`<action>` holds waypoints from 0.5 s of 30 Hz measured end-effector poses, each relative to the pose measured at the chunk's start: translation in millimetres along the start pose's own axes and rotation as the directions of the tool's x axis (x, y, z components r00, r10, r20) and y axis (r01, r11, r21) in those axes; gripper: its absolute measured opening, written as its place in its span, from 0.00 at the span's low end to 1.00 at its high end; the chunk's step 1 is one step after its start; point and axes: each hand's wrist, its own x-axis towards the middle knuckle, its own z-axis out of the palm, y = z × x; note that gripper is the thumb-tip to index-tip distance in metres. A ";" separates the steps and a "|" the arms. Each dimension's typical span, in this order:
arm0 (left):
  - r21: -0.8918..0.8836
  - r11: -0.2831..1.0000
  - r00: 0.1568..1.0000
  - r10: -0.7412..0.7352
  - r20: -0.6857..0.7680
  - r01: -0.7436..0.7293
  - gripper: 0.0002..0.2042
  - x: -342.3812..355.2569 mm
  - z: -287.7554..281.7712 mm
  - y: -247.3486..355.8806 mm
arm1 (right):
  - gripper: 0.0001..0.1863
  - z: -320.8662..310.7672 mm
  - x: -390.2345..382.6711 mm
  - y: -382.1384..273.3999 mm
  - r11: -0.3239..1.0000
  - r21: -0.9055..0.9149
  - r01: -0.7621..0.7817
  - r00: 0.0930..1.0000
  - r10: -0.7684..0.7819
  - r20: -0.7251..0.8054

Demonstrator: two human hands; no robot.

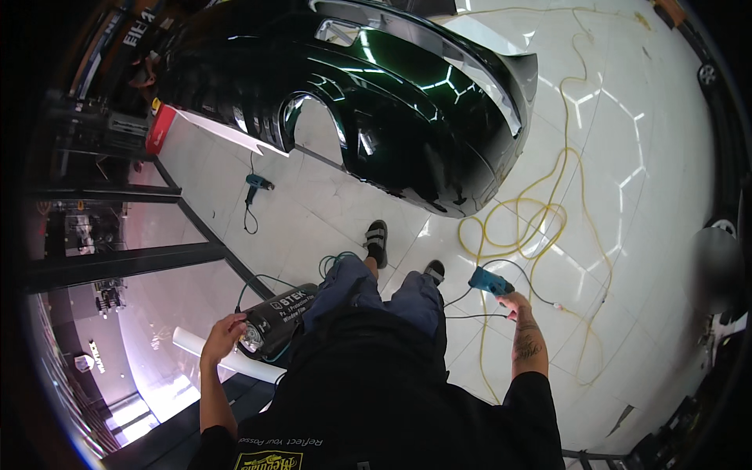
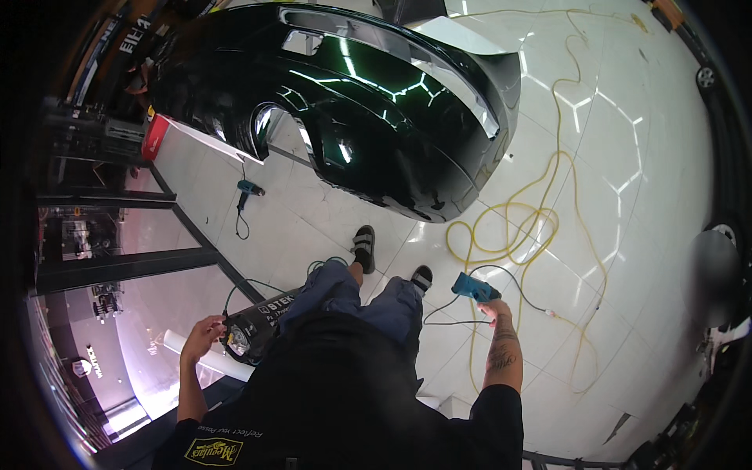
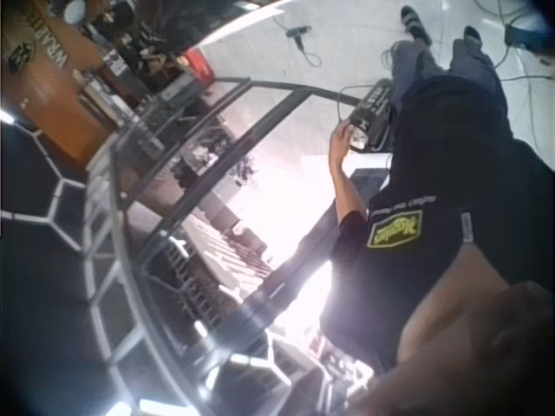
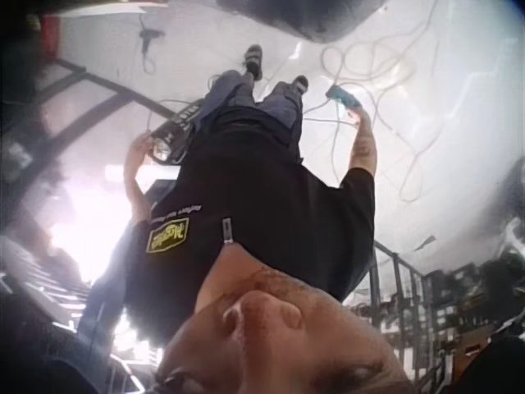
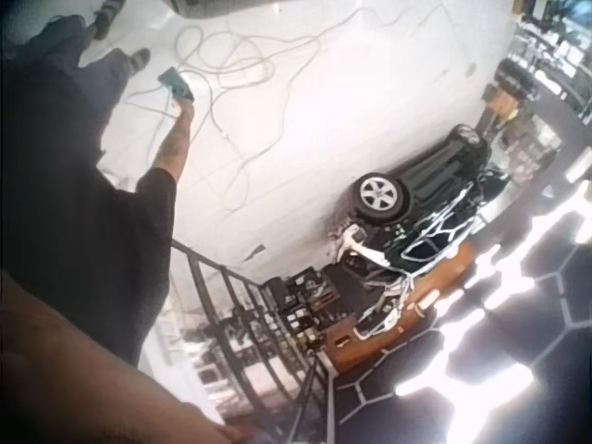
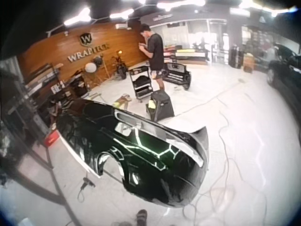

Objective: The person applies a white vinyl wrap to a dark green car bumper using a heat gun and a squeegee. They heat the wrap, smooth it into contours, and trim excess material around edges and cutouts.

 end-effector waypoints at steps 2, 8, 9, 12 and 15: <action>0.033 0.999 0.999 -0.028 0.015 0.028 0.15 -16.3 5.6 4.2 | 0.26 -7.3 2.4 -8.3 0.986 -0.148 0.081 0.997 -0.082 0.001; 0.121 0.988 0.994 -0.102 0.036 0.097 0.19 -35.1 12.9 -8.0 | 0.14 14.0 35.8 22.2 0.877 -0.441 0.192 0.926 -0.311 -0.215; 0.111 0.989 0.994 -0.104 0.025 0.100 0.19 -39.0 17.3 -8.8 | 0.14 15.2 32.6 25.1 0.878 -0.444 0.177 0.928 -0.299 -0.221; 0.074 0.996 0.998 -0.057 0.035 0.054 0.16 -42.0 24.7 -22.4 | 0.14 33.9 38.2 60.1 0.862 -0.475 0.177 0.928 -0.307 -0.211; 0.063 0.997 0.995 -0.053 0.079 0.048 0.15 -35.0 41.4 -0.3 | 0.13 55.7 45.5 86.7 0.872 -0.453 0.182 0.929 -0.303 -0.210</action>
